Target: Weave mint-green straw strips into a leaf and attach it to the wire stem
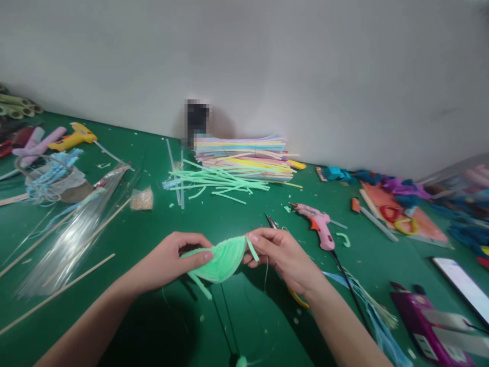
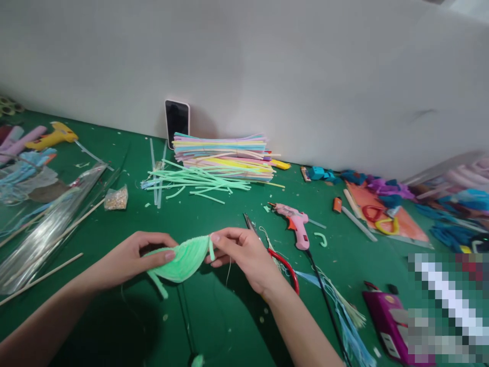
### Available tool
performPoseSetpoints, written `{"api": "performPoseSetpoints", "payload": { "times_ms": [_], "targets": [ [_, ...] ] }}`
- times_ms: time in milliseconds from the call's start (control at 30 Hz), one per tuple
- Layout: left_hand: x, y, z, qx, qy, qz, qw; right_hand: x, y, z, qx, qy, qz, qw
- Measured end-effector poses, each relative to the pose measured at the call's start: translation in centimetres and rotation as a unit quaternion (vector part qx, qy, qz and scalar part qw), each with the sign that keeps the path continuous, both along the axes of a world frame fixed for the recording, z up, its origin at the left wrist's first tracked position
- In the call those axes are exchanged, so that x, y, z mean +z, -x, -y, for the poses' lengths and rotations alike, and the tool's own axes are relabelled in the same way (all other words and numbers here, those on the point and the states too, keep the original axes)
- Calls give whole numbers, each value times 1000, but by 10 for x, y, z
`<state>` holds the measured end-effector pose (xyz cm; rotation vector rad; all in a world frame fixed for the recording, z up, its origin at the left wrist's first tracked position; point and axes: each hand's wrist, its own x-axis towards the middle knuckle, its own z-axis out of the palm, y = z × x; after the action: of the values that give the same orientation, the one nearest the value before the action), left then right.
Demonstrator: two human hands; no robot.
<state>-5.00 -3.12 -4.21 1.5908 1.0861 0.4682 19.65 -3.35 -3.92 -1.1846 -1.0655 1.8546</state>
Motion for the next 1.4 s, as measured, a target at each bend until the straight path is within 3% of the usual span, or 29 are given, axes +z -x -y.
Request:
{"api": "performPoseSetpoints", "payload": {
  "times_ms": [233, 500, 700, 933, 1100, 1233, 1400],
  "targets": [
    [-5, -3, 1, 6, 7, -20, 1000, -2, 2, 5, -24, 19, 21, 999],
    [-7, -4, 2, 5, 9, -34, 999, 5, 6, 8, -38, -30, 52, 997],
    [-6, -3, 1, 12, 5, -31, 999, 1, 5, 8, -48, 35, 25, 998],
    [-5, -4, 1, -9, 13, -41, 999, -1, 4, 8, -40, 28, 29, 998],
    [0, -20, 2, -7, 21, -54, 998, 1, 9, 11, -26, -1, 49, 998],
    [1, -38, -1, 9, 80, -16, 997, 1, 10, 13, -16, -2, 75, 997],
    [3, -43, -6, 20, 100, 3, 995, 0, -2, 16, 5, -40, 96, 995]
  ]
}}
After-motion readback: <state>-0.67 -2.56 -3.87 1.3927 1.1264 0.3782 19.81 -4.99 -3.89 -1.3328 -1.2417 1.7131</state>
